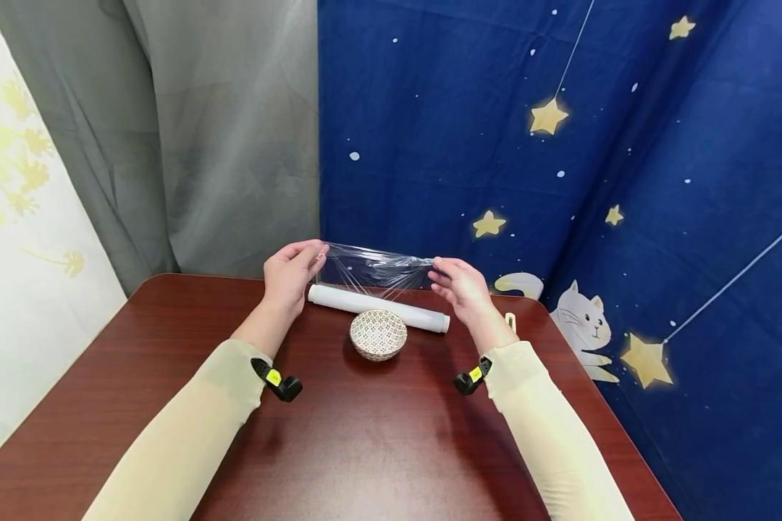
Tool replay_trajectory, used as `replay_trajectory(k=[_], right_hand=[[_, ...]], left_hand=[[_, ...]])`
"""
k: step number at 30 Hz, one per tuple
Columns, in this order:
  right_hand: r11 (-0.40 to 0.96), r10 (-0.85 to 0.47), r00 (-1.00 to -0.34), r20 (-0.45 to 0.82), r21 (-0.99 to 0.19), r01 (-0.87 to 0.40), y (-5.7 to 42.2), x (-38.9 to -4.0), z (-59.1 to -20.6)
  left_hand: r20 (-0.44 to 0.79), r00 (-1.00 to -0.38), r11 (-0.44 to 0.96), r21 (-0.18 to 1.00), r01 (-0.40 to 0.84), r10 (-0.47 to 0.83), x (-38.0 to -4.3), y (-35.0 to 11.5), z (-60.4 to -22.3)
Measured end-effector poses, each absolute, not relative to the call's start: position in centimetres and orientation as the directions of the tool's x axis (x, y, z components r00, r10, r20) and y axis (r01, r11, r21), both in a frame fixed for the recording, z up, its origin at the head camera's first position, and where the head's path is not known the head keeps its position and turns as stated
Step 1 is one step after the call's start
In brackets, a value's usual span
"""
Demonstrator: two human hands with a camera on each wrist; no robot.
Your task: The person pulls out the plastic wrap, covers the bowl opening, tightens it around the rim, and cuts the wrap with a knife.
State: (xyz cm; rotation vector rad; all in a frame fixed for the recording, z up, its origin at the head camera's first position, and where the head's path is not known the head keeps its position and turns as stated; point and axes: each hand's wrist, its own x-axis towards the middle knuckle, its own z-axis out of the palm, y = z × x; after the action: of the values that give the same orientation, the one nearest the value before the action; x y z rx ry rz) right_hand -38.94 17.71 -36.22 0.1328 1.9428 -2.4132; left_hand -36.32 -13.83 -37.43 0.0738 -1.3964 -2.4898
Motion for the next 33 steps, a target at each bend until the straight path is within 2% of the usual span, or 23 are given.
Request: replay_trajectory(k=[9, 13, 16, 17, 21, 27, 33], right_hand=[[-0.177, 0.031, -0.998, -0.056, -0.983, 0.05, 17.7, -38.3, -35.2], [-0.14, 0.051, -0.998, -0.025, -0.99, 0.017, 17.9, -38.1, -34.8], [-0.052, 0.076, -0.997, 0.017, -0.998, -0.021, 18.2, -37.9, -34.8], [-0.013, 0.086, -0.996, 0.032, -0.999, -0.033, 18.3, -37.9, -34.8], [0.056, 0.108, -0.991, 0.074, -0.996, -0.068, 18.6, -37.5, -34.8], [-0.033, 0.095, -0.992, 0.085, -0.996, -0.088, 19.0, -37.2, -34.9], [0.099, 0.107, -0.984, 0.145, -0.986, -0.134, 19.8, -36.6, -34.9]], left_hand=[[0.136, -0.951, -0.47, 0.844, 0.258, -0.278, -35.3, -13.7, -36.4], [0.246, -0.903, -0.163, 0.934, 0.318, -0.354, -34.4, -13.6, -36.1], [0.363, -0.844, 0.112, 0.931, 0.348, -0.396, -33.7, -13.7, -35.9], [0.39, -0.835, 0.146, 0.921, 0.362, -0.388, -33.5, -13.8, -35.9], [0.429, -0.842, 0.152, 0.904, 0.401, -0.327, -33.0, -14.0, -35.7], [0.438, -0.851, 0.108, 0.898, 0.426, -0.29, -32.0, -13.7, -35.4], [0.456, -0.846, 0.108, 0.889, 0.444, -0.277, -31.1, -13.6, -35.0]])
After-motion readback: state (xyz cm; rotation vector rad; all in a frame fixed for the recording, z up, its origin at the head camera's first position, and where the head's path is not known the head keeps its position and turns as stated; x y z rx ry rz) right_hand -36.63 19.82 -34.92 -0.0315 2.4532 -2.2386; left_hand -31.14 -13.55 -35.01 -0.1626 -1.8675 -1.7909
